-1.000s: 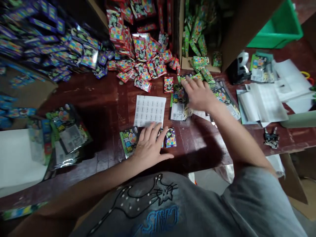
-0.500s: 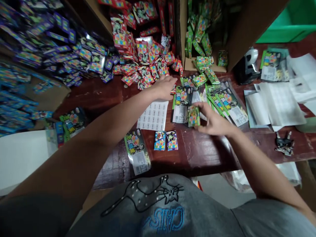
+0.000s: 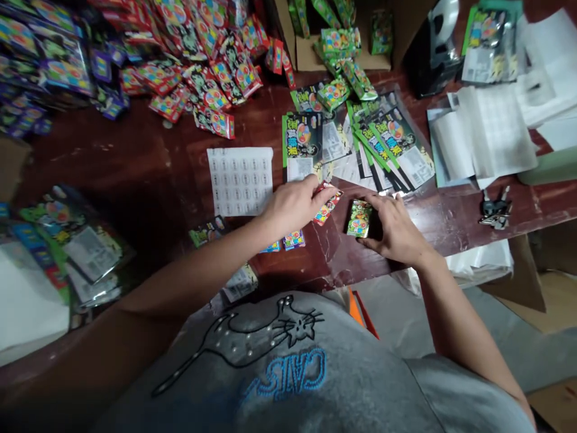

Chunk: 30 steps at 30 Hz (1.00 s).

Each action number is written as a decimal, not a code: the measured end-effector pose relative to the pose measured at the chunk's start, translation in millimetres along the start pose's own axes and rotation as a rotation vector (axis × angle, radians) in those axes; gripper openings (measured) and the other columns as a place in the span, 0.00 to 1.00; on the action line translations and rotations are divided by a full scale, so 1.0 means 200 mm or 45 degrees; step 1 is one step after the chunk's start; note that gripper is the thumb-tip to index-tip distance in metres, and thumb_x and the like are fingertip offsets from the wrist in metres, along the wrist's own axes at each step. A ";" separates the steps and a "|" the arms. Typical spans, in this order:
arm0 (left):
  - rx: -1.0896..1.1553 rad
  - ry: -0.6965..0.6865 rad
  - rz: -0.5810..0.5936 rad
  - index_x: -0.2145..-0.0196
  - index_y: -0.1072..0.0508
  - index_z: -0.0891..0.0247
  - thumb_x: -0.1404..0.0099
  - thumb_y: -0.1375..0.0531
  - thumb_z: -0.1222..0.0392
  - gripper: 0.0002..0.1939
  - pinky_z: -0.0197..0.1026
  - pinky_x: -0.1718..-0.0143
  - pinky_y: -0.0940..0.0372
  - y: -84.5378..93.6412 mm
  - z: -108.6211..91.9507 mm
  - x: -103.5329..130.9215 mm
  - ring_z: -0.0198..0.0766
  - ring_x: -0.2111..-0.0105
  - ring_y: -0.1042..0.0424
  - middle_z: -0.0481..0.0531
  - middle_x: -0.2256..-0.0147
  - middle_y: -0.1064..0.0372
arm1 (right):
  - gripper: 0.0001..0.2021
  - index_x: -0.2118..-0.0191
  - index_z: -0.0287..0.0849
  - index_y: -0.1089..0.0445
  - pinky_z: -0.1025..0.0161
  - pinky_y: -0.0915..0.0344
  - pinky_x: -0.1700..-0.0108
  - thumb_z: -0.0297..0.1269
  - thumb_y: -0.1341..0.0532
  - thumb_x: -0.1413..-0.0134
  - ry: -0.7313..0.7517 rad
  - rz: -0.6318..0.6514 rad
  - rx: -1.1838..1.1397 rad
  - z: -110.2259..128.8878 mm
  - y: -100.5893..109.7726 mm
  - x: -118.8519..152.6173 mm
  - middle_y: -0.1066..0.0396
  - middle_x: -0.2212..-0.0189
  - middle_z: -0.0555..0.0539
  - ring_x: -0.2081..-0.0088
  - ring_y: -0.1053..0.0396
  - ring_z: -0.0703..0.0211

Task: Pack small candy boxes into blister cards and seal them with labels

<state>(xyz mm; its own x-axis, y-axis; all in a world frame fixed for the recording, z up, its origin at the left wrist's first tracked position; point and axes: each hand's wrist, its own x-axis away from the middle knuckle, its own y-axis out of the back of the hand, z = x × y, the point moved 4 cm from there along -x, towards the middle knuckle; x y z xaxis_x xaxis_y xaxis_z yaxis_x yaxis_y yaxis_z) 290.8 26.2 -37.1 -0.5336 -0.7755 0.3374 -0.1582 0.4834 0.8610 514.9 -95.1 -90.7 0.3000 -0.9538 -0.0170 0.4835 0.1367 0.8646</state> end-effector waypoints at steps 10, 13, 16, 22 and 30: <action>-0.270 -0.047 -0.086 0.34 0.31 0.65 0.18 0.46 0.51 0.23 0.50 0.54 0.27 0.14 0.15 0.38 0.54 0.53 0.18 0.67 0.50 0.20 | 0.63 0.17 0.46 0.76 0.20 0.59 0.23 0.78 0.44 0.40 0.219 -0.060 0.227 0.16 -0.02 -0.09 0.61 0.18 0.30 0.19 0.56 0.24; -0.368 -0.420 0.021 0.28 0.36 0.57 0.26 0.35 0.52 0.33 0.56 0.36 0.32 0.23 0.44 0.62 0.57 0.36 0.27 0.64 0.33 0.29 | 0.60 0.17 0.47 0.76 0.21 0.60 0.23 0.79 0.49 0.38 0.360 -0.024 0.267 0.28 -0.07 -0.20 0.65 0.17 0.32 0.19 0.57 0.24; -0.550 -0.521 0.049 0.24 0.42 0.56 0.30 0.35 0.63 0.41 0.68 0.24 0.50 0.21 0.72 0.83 0.59 0.24 0.44 0.61 0.22 0.47 | 0.58 0.16 0.44 0.71 0.22 0.60 0.22 0.79 0.52 0.37 0.496 0.017 0.284 0.42 -0.20 -0.32 0.68 0.17 0.31 0.19 0.58 0.24; -0.539 -0.736 0.124 0.28 0.34 0.51 0.30 0.42 0.72 0.36 0.65 0.21 0.55 -0.01 0.78 0.96 0.49 0.24 0.41 0.51 0.28 0.33 | 0.44 0.18 0.49 0.55 0.19 0.59 0.23 0.69 0.55 0.27 0.654 0.074 0.305 0.62 -0.46 -0.45 0.52 0.19 0.38 0.21 0.51 0.29; -0.293 -0.052 -0.106 0.31 0.31 0.69 0.40 0.28 0.49 0.44 0.68 0.36 0.36 -0.15 0.77 1.14 0.68 0.40 0.30 0.73 0.37 0.30 | 0.39 0.26 0.43 0.36 0.24 0.44 0.24 0.64 0.41 0.31 0.443 -0.061 0.118 0.63 -0.42 -0.38 0.29 0.32 0.35 0.32 0.31 0.30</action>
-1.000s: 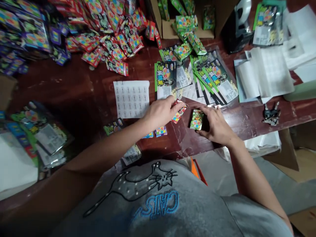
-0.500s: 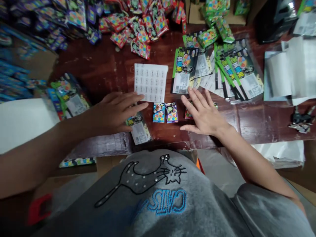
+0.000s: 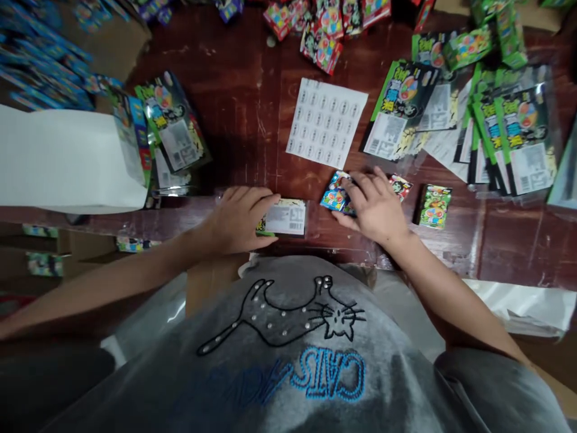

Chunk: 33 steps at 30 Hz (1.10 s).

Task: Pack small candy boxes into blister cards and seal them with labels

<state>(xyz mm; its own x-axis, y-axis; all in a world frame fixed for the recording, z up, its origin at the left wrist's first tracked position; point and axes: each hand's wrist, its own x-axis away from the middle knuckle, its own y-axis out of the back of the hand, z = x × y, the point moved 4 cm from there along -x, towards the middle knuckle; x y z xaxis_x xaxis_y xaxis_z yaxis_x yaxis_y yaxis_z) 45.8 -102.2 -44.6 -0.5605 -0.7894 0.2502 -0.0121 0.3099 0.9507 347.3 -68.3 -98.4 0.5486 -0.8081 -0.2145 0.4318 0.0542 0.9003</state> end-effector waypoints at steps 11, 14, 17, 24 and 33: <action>0.207 0.186 -0.155 0.29 0.34 0.62 0.38 0.27 0.49 0.44 0.63 0.36 0.40 -0.14 -0.03 0.05 0.65 0.37 0.35 0.67 0.35 0.33 | 0.34 0.29 0.41 0.30 0.32 0.41 0.22 0.60 0.40 0.29 0.283 0.252 -0.211 0.22 -0.06 0.02 0.29 0.30 0.35 0.32 0.28 0.36; 0.236 0.113 -0.135 0.28 0.35 0.64 0.38 0.27 0.47 0.45 0.63 0.35 0.40 -0.15 -0.02 0.04 0.65 0.37 0.35 0.68 0.35 0.34 | 0.43 0.22 0.40 0.41 0.31 0.44 0.22 0.65 0.40 0.31 0.333 0.240 -0.238 0.20 -0.02 0.03 0.35 0.27 0.32 0.29 0.31 0.36; 0.257 0.101 -0.133 0.28 0.35 0.63 0.39 0.26 0.47 0.46 0.64 0.34 0.40 -0.15 -0.01 0.03 0.66 0.37 0.35 0.68 0.35 0.34 | 0.57 0.19 0.41 0.50 0.22 0.55 0.21 0.74 0.37 0.42 0.242 0.177 -0.194 0.14 0.05 0.07 0.41 0.24 0.30 0.24 0.41 0.27; 0.321 -0.055 -0.066 0.28 0.36 0.62 0.36 0.28 0.45 0.45 0.62 0.33 0.41 -0.18 -0.04 -0.04 0.62 0.36 0.35 0.67 0.35 0.34 | 0.43 0.26 0.51 0.36 0.20 0.70 0.20 0.71 0.36 0.38 0.169 0.268 -0.311 0.06 0.05 0.08 0.23 0.38 0.40 0.32 0.31 0.34; 0.349 0.031 -0.195 0.25 0.40 0.58 0.36 0.28 0.48 0.47 0.64 0.31 0.42 -0.19 -0.08 -0.08 0.62 0.37 0.36 0.65 0.35 0.35 | 0.51 0.19 0.52 0.52 0.16 0.72 0.22 0.74 0.40 0.38 0.080 0.172 -0.188 0.12 0.04 0.08 0.35 0.26 0.37 0.24 0.41 0.28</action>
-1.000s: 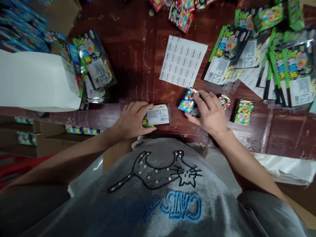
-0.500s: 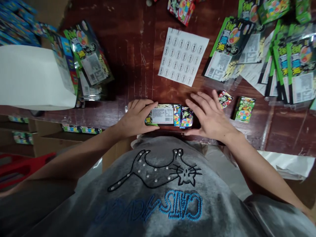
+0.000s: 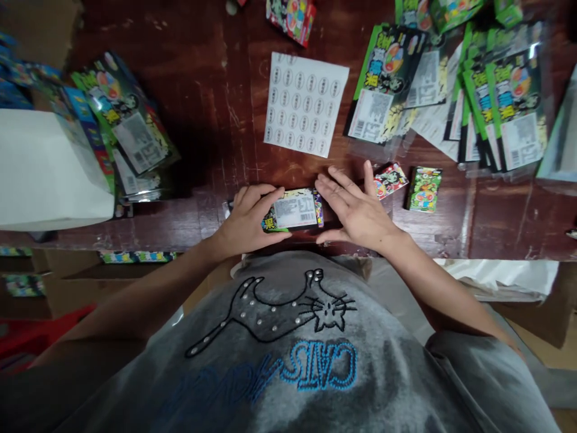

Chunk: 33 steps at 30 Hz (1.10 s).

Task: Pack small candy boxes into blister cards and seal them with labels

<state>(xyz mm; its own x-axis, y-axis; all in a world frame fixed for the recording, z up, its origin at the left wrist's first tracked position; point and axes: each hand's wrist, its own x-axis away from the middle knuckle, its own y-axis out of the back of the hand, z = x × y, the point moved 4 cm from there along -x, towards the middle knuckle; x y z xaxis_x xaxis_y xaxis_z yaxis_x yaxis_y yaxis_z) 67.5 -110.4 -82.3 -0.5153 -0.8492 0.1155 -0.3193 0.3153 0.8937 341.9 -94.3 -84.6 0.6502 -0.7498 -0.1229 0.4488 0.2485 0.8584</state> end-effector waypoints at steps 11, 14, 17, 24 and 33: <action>-0.035 0.013 0.039 0.25 0.40 0.56 0.37 0.28 0.48 0.48 0.64 0.32 0.41 0.01 -0.02 -0.06 0.61 0.36 0.37 0.64 0.35 0.36 | 0.34 0.32 0.51 0.34 0.17 0.63 0.23 0.57 0.31 0.40 -0.242 -0.036 -0.005 -0.10 0.13 0.22 0.25 0.37 0.37 0.33 0.33 0.24; -0.029 -0.023 0.071 0.25 0.40 0.56 0.38 0.27 0.48 0.48 0.63 0.31 0.41 0.02 0.00 -0.07 0.61 0.37 0.36 0.64 0.35 0.35 | 0.32 0.31 0.53 0.34 0.16 0.67 0.24 0.48 0.31 0.39 -0.005 0.143 -0.120 -0.08 0.09 0.13 0.27 0.32 0.42 0.29 0.37 0.28; -0.012 -0.065 0.092 0.26 0.39 0.59 0.38 0.27 0.47 0.48 0.62 0.31 0.41 0.03 0.02 -0.09 0.60 0.37 0.36 0.65 0.35 0.35 | 0.34 0.29 0.53 0.33 0.15 0.70 0.24 0.44 0.30 0.40 0.038 0.208 -0.141 -0.10 0.06 0.04 0.30 0.29 0.44 0.27 0.41 0.28; 0.015 -0.111 0.132 0.26 0.39 0.59 0.37 0.27 0.47 0.48 0.62 0.30 0.41 0.04 0.07 -0.09 0.60 0.36 0.35 0.65 0.34 0.35 | 0.35 0.28 0.54 0.34 0.16 0.72 0.24 0.49 0.30 0.39 -0.020 0.175 -0.184 -0.21 0.09 0.00 0.31 0.28 0.44 0.27 0.39 0.29; 0.043 0.020 -0.035 0.25 0.41 0.62 0.37 0.26 0.48 0.49 0.61 0.29 0.43 0.02 0.02 -0.07 0.60 0.34 0.37 0.66 0.34 0.38 | 0.34 0.27 0.49 0.36 0.13 0.65 0.26 0.53 0.33 0.34 -0.194 -0.024 0.003 -0.04 0.09 0.02 0.28 0.32 0.39 0.34 0.34 0.26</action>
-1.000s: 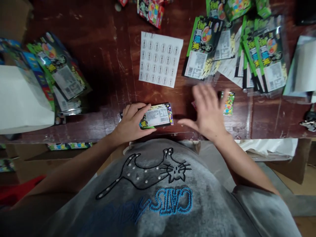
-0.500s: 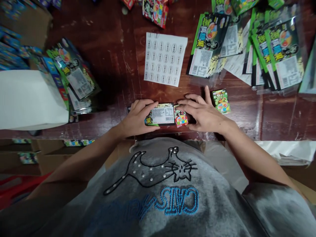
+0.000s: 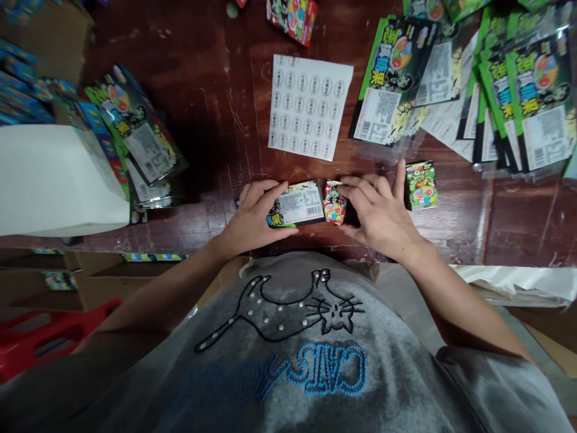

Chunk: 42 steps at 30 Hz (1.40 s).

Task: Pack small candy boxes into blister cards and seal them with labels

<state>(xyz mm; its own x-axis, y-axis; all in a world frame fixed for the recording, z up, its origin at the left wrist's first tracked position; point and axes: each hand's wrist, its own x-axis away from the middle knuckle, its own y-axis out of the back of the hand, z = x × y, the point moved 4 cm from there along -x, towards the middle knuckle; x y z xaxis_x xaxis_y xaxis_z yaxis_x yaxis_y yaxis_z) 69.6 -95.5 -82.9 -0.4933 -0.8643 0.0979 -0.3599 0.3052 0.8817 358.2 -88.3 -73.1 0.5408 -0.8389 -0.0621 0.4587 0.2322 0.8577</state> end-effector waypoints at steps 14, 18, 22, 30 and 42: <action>0.017 -0.016 -0.051 0.26 0.40 0.53 0.38 0.26 0.51 0.48 0.64 0.30 0.41 -0.02 -0.03 -0.04 0.61 0.35 0.37 0.62 0.34 0.37 | 0.43 0.32 0.52 0.29 0.12 0.70 0.26 0.74 0.34 0.44 -0.014 0.039 -0.005 -0.01 -0.04 0.05 0.53 0.18 0.40 0.20 0.57 0.21; 0.015 -0.003 -0.014 0.28 0.37 0.55 0.42 0.24 0.51 0.49 0.63 0.31 0.40 0.00 -0.02 -0.05 0.61 0.36 0.35 0.62 0.35 0.35 | 0.55 0.22 0.53 0.42 0.12 0.72 0.27 0.73 0.29 0.50 -0.077 -0.024 0.033 -0.32 0.20 0.17 0.54 0.18 0.38 0.19 0.60 0.18; 0.035 0.002 -0.018 0.30 0.36 0.57 0.44 0.23 0.51 0.48 0.62 0.31 0.37 0.04 -0.04 -0.06 0.61 0.35 0.33 0.62 0.36 0.35 | 0.47 0.28 0.49 0.33 0.15 0.72 0.25 0.72 0.32 0.45 0.007 0.015 0.048 -0.55 0.37 0.20 0.27 0.33 0.33 0.27 0.39 0.20; 0.104 -0.004 -0.115 0.30 0.39 0.56 0.43 0.24 0.54 0.48 0.60 0.30 0.34 0.07 -0.11 -0.03 0.57 0.35 0.31 0.61 0.35 0.38 | 0.35 0.28 0.47 0.34 0.28 0.48 0.22 0.54 0.31 0.35 0.524 0.214 -0.183 -0.10 0.20 -0.16 0.27 0.34 0.35 0.32 0.29 0.38; -0.039 0.079 -0.126 0.28 0.38 0.61 0.39 0.26 0.54 0.46 0.63 0.31 0.36 0.05 -0.03 0.00 0.61 0.34 0.32 0.65 0.33 0.34 | 0.35 0.26 0.42 0.36 0.29 0.52 0.20 0.48 0.32 0.33 0.552 0.381 -0.066 -0.06 0.02 -0.40 0.32 0.29 0.34 0.27 0.35 0.38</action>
<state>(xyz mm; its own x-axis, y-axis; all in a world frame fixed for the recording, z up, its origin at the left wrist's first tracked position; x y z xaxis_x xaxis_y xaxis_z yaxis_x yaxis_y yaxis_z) 70.2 -94.2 -72.0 -0.4063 -0.9130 0.0368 -0.3800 0.2054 0.9019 325.2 -13.5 -71.8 0.8903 -0.4542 -0.0329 0.2679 0.4638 0.8445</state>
